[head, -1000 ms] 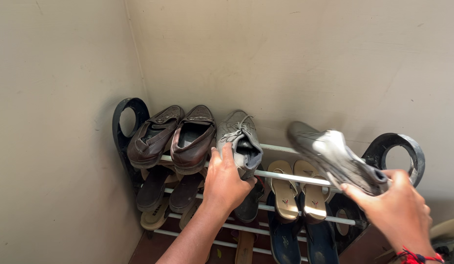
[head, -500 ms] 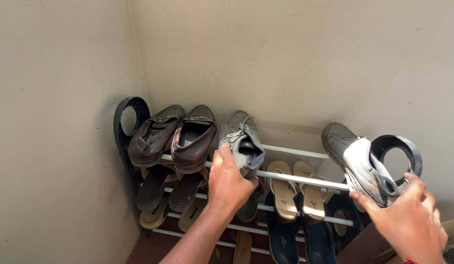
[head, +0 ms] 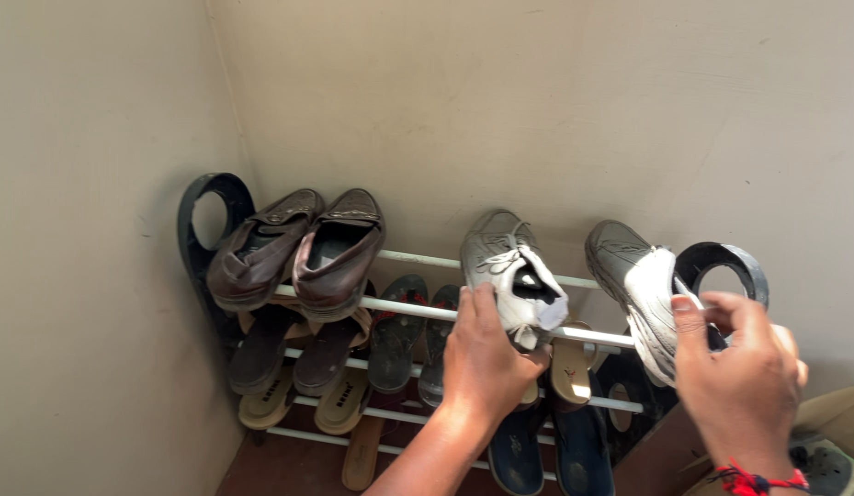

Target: The person rearranges several pairs of shoes on a multi-tier shoe rack, moving them between shelves and repositioning them. Then, the person uses a purple cloth to wipe the exterior of a pair of brown loafers, cleaning the upper, sides, and sole before placing them back on the rack.

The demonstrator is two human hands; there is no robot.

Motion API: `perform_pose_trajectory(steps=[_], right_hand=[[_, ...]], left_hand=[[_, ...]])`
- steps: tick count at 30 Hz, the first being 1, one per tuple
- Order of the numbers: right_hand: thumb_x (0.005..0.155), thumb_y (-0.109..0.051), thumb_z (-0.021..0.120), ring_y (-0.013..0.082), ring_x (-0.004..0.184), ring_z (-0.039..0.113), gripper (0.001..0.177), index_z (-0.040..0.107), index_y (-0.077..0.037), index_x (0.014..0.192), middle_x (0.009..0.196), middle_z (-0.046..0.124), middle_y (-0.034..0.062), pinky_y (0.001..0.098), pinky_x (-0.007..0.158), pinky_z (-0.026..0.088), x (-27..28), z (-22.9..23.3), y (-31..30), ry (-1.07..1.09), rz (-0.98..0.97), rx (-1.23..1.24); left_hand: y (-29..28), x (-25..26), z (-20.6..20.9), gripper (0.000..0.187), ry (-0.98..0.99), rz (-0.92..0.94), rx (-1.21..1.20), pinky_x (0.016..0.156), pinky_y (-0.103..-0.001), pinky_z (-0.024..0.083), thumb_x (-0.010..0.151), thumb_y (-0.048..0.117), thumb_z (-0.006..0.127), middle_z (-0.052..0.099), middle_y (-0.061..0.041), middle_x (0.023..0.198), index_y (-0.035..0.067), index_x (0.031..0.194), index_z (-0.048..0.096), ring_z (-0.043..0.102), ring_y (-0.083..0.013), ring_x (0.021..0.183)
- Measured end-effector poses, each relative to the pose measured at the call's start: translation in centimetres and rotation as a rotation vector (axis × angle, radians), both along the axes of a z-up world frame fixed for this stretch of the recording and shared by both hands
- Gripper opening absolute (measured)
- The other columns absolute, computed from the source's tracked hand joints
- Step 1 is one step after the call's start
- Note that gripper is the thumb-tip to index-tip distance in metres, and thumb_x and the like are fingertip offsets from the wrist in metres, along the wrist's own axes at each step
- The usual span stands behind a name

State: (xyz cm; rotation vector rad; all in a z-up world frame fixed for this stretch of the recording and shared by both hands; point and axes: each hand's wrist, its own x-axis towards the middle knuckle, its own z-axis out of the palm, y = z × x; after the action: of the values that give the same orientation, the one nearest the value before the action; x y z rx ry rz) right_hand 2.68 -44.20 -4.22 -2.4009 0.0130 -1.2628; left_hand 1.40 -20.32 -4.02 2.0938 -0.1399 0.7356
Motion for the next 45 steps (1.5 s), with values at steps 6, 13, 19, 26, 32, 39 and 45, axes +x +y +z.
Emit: perform_pose_trajectory(steps=[6, 13, 19, 26, 32, 39, 45], right_hand=[[0.106, -0.043, 0.071, 0.0237, 0.095, 0.064, 0.03, 0.075, -0.014, 0.098, 0.076, 0.068, -0.0006, 0.0467, 0.108, 0.04, -0.3, 0.2, 0.5, -0.004, -0.02, -0.074], [0.106, -0.043, 0.07, 0.0245, 0.096, 0.064, 0.03, 0.075, -0.015, 0.096, 0.078, 0.069, -0.001, 0.0459, 0.108, 0.038, -0.1, 0.7, 0.6, -0.016, -0.018, -0.078], [0.105, -0.044, 0.071, 0.0255, 0.093, 0.064, 0.031, 0.075, -0.016, 0.094, 0.08, 0.069, 0.002, 0.0457, 0.106, 0.039, -0.1, 0.4, 0.7, 0.0, -0.04, -0.111], [0.109, -0.042, 0.073, 0.0224, 0.1, 0.064, 0.027, 0.074, -0.016, 0.1, 0.092, 0.071, -0.0004, 0.0409, 0.104, 0.039, 0.1, 0.0, 1.1, -0.12, -0.005, -0.186], [0.106, -0.028, 0.074, 0.0209, 0.103, 0.065, 0.013, 0.073, -0.014, 0.106, 0.098, 0.071, -0.0004, 0.0363, 0.097, 0.04, -0.7, 1.0, 4.7, -0.243, 0.165, -0.233], [0.089, -0.016, 0.074, 0.0261, 0.099, 0.065, 0.017, 0.071, -0.01, 0.105, 0.103, 0.072, 0.0047, 0.0413, 0.093, 0.045, -2.2, 2.9, 11.1, -0.288, 0.45, -0.236], [0.083, -0.014, 0.075, 0.0283, 0.099, 0.065, 0.025, 0.07, -0.007, 0.107, 0.107, 0.073, 0.008, 0.0406, 0.086, 0.047, -2.1, 3.1, 14.9, -0.237, 0.62, -0.221]], left_hand=[[-2.6, 0.4, -0.5, 0.074, 0.135, -0.216, -0.133, 0.086, -0.045, 0.059, 0.069, 0.029, 0.088, 0.058, -0.024, 0.13, 0.0, 0.127, 0.052, 0.07, -0.0399, 0.111], [-4.3, 1.2, -2.0, 0.083, 0.012, -0.311, -0.092, 0.094, -0.046, 0.055, 0.069, 0.025, 0.086, 0.057, -0.025, 0.136, -0.003, 0.14, 0.051, 0.064, -0.0411, 0.117], [-4.0, 1.9, -3.2, 0.081, -0.042, -0.387, -0.069, 0.102, -0.045, 0.052, 0.075, 0.026, 0.082, 0.061, -0.027, 0.133, -0.002, 0.144, 0.049, 0.062, -0.0424, 0.122], [-1.2, 1.3, -2.4, 0.084, 0.018, -0.437, 0.138, 0.108, -0.048, 0.044, 0.08, 0.032, 0.083, 0.049, -0.03, 0.148, 0.002, 0.149, 0.045, 0.045, -0.0441, 0.14], [2.1, 1.1, -0.7, 0.077, 0.046, -0.32, 0.282, 0.113, -0.048, 0.038, 0.081, 0.037, 0.082, 0.04, -0.028, 0.156, 0.006, 0.145, 0.05, 0.036, -0.0407, 0.147], [7.3, -0.2, 1.7, 0.055, 0.157, -0.215, 0.247, 0.103, -0.044, 0.048, 0.082, 0.039, 0.077, 0.038, -0.022, 0.16, 0.01, 0.127, 0.065, 0.056, -0.0356, 0.125], [12.6, -1.3, 3.4, 0.038, -0.016, -0.064, 0.28, 0.099, -0.045, 0.051, 0.08, 0.032, 0.081, 0.049, -0.02, 0.152, 0.01, 0.11, 0.074, 0.057, -0.0356, 0.129]])
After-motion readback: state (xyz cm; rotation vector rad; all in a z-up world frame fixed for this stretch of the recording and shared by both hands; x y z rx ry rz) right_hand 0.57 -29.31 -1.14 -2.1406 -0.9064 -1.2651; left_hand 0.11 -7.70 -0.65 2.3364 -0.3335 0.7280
